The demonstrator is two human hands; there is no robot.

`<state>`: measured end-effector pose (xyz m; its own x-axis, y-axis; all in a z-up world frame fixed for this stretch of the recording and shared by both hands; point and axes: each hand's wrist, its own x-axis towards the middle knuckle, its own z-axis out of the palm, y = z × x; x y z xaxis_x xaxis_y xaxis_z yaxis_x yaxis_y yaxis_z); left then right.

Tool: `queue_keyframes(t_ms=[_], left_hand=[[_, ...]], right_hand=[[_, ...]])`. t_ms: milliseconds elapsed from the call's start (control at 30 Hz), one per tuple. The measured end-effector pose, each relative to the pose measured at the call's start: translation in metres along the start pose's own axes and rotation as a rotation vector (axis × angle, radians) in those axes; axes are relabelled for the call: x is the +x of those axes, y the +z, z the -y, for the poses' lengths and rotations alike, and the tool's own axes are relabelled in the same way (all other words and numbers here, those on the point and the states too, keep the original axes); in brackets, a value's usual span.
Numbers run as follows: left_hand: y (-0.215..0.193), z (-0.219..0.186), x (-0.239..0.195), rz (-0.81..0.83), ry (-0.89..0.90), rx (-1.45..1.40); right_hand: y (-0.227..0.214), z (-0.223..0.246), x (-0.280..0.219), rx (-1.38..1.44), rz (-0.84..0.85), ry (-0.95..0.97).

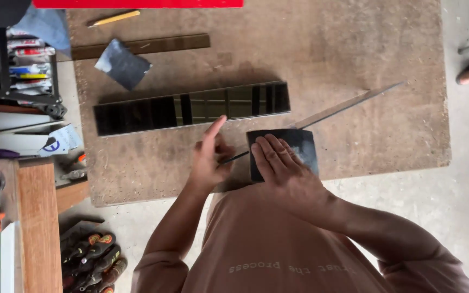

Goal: Sanding the edges of glass strips to smooth them and organizing the pieces on a workbench.

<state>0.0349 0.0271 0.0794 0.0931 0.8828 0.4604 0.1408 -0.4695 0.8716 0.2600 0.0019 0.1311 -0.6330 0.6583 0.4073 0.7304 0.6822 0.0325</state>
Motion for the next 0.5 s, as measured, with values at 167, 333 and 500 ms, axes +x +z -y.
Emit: queue_keyframes(t_ms=[167,333,500], left_hand=[[-0.001,0.017,-0.014,0.042,-0.201,0.023],[0.004,0.022,-0.011,0.036,-0.104,0.051],[0.009,0.032,-0.016,0.007,-0.072,0.05]], right_hand=[[-0.011,-0.005,0.003,0.056,0.09,0.012],[-0.03,0.019,0.032,0.142,0.137,-0.079],[-0.03,0.028,0.039,0.101,0.11,-0.137]])
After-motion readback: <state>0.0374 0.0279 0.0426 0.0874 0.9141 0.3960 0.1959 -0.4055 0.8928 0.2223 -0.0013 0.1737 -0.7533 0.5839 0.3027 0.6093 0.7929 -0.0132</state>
